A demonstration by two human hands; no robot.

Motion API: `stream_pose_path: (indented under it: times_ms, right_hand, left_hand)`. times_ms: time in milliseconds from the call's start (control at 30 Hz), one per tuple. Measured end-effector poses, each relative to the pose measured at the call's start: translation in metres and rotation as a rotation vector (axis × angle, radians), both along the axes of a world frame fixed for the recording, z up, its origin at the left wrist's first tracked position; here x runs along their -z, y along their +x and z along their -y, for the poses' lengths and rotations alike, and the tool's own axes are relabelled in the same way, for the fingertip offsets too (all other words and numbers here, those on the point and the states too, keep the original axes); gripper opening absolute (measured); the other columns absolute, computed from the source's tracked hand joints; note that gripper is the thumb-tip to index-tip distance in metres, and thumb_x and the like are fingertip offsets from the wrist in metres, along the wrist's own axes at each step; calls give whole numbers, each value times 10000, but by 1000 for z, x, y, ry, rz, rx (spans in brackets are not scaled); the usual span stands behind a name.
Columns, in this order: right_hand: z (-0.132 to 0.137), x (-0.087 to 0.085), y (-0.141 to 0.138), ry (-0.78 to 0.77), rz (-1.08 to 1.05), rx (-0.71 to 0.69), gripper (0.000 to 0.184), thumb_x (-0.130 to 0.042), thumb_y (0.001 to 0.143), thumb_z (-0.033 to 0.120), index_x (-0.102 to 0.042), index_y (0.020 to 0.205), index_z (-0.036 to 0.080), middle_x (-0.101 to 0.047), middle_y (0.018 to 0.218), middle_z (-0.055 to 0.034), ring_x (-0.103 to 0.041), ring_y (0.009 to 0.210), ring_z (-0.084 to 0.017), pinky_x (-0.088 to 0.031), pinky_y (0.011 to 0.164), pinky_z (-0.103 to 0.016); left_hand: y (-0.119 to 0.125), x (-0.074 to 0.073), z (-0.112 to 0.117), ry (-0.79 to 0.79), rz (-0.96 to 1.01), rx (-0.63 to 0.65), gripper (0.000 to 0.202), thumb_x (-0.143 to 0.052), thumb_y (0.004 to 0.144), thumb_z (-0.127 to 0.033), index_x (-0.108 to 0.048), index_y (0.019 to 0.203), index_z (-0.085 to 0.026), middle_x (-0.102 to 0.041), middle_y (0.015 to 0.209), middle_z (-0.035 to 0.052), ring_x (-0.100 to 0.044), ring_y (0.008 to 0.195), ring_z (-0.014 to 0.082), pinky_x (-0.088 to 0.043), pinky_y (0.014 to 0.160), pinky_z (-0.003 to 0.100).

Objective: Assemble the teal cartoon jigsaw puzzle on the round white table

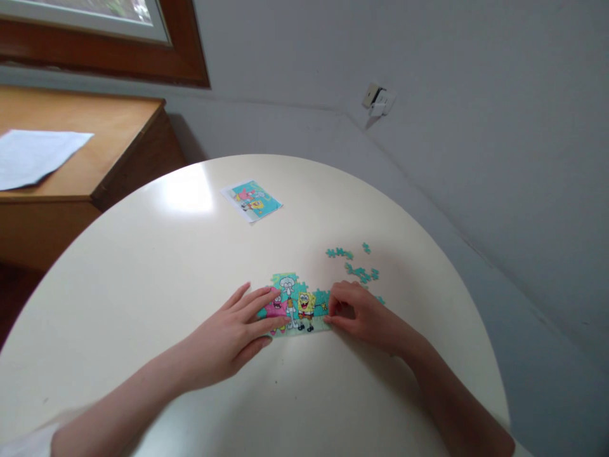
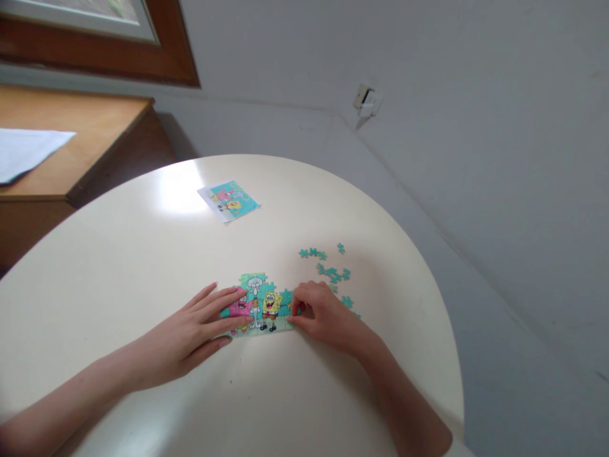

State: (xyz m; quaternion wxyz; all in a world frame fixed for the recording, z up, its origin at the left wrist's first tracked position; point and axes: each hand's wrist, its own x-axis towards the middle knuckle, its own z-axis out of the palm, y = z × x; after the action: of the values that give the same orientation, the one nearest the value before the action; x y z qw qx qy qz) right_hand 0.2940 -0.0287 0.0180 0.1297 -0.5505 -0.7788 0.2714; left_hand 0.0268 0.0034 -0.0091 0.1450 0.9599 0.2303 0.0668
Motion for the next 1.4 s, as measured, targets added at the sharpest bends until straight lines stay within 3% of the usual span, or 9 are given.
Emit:
stream_pose_path:
  times_ms: [200,367,700,1100,1400]
  right_hand:
    - [0,-1,3,4,16,26,166,-641,723,157,-509,623,167,-512,621,26,-453,619,-111,-349,656,-258]
    - [-3,2,21,40,-35,148,163,-596,756,233,-502,637,176,-506,585,33,-441,548,-97,-353,566,-232]
    - [-7,3,45,74,69,298,180,-583,740,293,-509,624,178,-510,556,32,-444,525,-101,-357,569,-246]
    - [-3,-4,46,-15,76,148,132,-624,717,296,-650,774,180,-580,646,0,-507,593,-119,-404,595,-252]
    - [-4,-4,42,-30,91,105,59,-611,724,225,-624,697,174,-588,660,-1,-510,622,-124,-394,636,-262]
  left_hand:
    - [0,1,0,5,9,4,389,-392,906,-257,-436,1287,-319,-357,1417,47,-286,1318,233,-226,1076,526]
    - [0,-1,0,-7,28,-4,379,-392,905,-250,-454,1273,-318,-366,1412,43,-304,1309,230,-219,1081,517]
    - [0,-1,0,-10,21,-5,387,-384,909,-247,-441,1283,-329,-360,1415,38,-296,1314,232,-212,1083,519]
    - [-1,0,0,-20,34,-11,387,-396,906,-255,-444,1282,-331,-339,1428,28,-299,1313,233,-202,1091,507]
    - [0,-1,0,-25,27,-13,385,-399,905,-259,-449,1280,-334,-350,1423,29,-296,1315,236,-216,1083,516]
